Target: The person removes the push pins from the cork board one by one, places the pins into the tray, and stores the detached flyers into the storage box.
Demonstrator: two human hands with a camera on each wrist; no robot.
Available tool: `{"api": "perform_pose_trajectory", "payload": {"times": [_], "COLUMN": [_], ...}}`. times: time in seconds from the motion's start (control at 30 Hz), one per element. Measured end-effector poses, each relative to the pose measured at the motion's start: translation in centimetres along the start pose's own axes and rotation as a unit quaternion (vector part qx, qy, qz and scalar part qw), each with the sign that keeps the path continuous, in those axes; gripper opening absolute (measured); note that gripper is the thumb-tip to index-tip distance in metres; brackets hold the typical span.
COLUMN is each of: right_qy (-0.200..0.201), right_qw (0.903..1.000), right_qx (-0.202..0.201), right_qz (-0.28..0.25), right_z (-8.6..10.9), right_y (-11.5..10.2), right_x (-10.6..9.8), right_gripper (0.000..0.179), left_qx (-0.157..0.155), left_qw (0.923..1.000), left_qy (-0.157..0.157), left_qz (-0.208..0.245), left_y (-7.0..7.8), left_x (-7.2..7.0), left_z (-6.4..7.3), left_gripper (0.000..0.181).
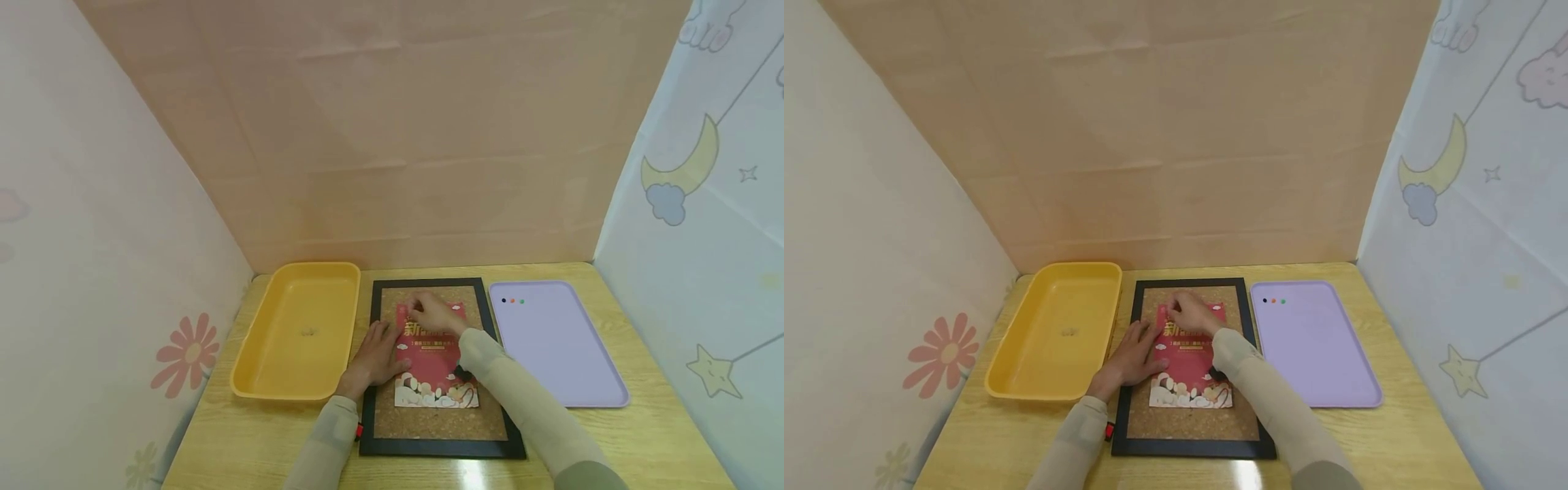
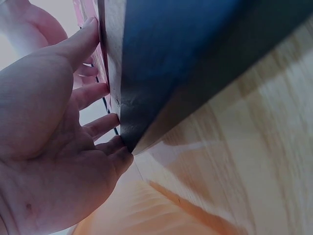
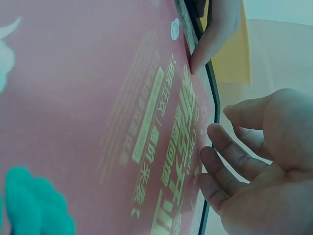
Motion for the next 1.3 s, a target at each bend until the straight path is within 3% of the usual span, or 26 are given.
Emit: {"api": "perform_pose_trajectory", "payload": {"times": [0.33, 0.7, 1.3], "right_qy": [0.009, 0.005, 0.031], "right_qw": [1.0000, 0.9998, 0.9994], "right_qx": [0.002, 0.016, 0.015], "right_qz": [-0.002, -0.004, 0.006], "right_z": [1.9, 4.5, 8.4], "right_y": [0.9, 1.8, 2.9], "right_x": [-1.3, -3.6, -6.7], "right_gripper": [0.014, 0.017, 0.019], "left_qx": [0.006, 0.006, 0.003], "left_qw": [1.0000, 1.0000, 0.9999], "left_qy": [0.005, -0.003, 0.006], "left_qz": [0.001, -0.005, -0.008], "left_y": [-0.5, 0.9, 0.6], "left_x": [0.5, -0.3, -0.2], "left_z": [-0.5, 0.5, 0.5], "left_gripper": [0.091, 0.089, 0.088]}}
Point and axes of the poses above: each hand's wrist, its own z-axis away from the middle knuckle, its own x-axis out of the palm, y = z × x, the point moved 2 cm from there along -z, towards the middle knuckle, and after that the axes turned 7 degrees about -y, right-handed, at the moved point
